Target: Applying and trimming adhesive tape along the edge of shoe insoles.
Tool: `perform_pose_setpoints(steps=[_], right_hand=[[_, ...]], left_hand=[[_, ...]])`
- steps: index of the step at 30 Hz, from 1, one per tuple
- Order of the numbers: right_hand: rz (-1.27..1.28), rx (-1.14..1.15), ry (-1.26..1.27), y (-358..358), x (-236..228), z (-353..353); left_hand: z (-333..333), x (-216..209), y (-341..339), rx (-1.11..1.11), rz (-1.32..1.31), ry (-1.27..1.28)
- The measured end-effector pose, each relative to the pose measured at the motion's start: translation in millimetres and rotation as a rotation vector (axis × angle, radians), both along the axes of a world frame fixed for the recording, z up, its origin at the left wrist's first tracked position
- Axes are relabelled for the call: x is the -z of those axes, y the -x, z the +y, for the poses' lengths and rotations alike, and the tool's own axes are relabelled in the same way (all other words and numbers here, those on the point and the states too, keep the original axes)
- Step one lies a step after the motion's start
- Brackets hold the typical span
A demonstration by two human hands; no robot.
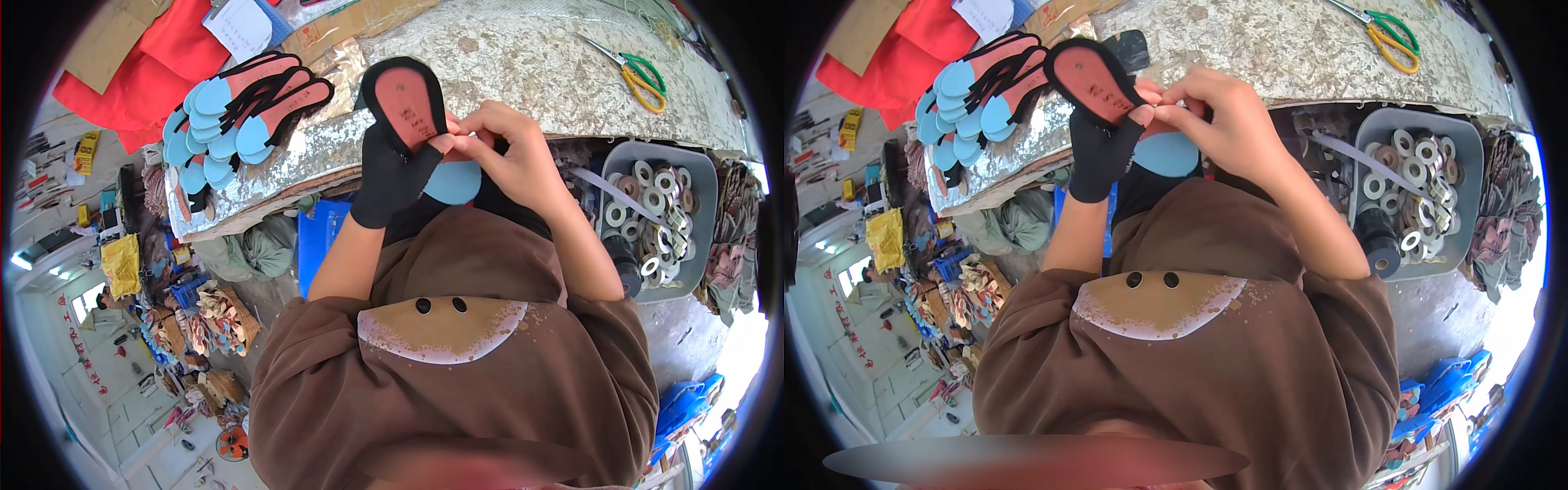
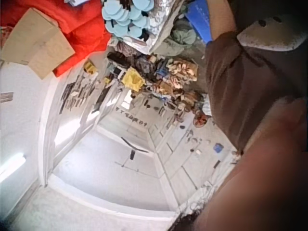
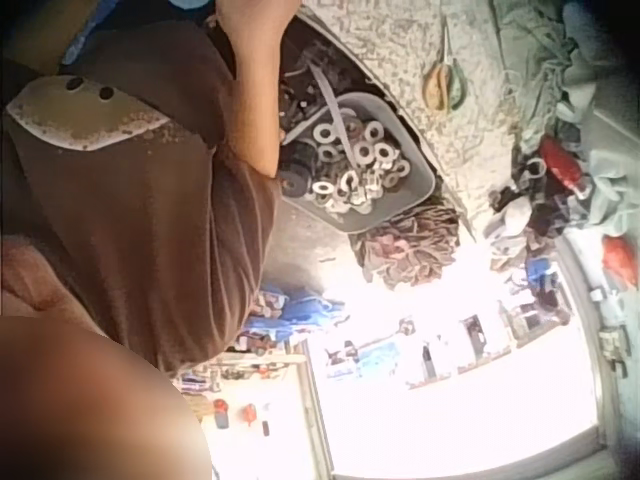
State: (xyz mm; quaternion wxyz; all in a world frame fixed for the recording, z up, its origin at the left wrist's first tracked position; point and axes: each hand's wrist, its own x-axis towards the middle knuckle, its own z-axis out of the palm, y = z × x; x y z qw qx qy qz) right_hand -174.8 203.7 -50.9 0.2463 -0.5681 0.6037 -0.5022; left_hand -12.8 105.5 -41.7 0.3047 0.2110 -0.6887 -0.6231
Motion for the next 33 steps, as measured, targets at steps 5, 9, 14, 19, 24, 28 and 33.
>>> perform_pose_setpoints(steps=[5, 9, 14, 19, 24, 28, 33], right_hand=[[-0.793, 0.087, -0.029, -20.6, 7.1, 3.0], [-0.076, 0.196, 0.174, -26.5, -2.8, -2.0], [-0.208, 0.023, -0.096, -0.6, 4.5, -10.6], [-0.291, 0.067, 0.023, -4.8, 17.8, 0.8], [0.031, 0.060, -0.364, 31.1, 18.7, 39.7], [-0.141, -0.250, -0.420, 15.2, -3.2, 51.6], [0.379, 0.218, -0.318, 63.1, 9.8, 38.9]], left_hand=[[6.9, -2.6, -0.9, -0.297, 0.070, 0.219], [14.3, -3.2, 3.5, -0.431, 0.139, 0.191], [5.8, 7.9, 9.3, -0.288, -0.053, 0.322], [-21.1, 20.2, 6.5, 0.376, 0.189, -0.321], [-33.0, 4.0, -34.4, 0.465, 0.059, -0.718], [-65.4, -13.7, -91.6, 0.670, -0.355, -1.073], [-109.6, -7.5, -179.3, 0.166, -0.187, -0.798]])
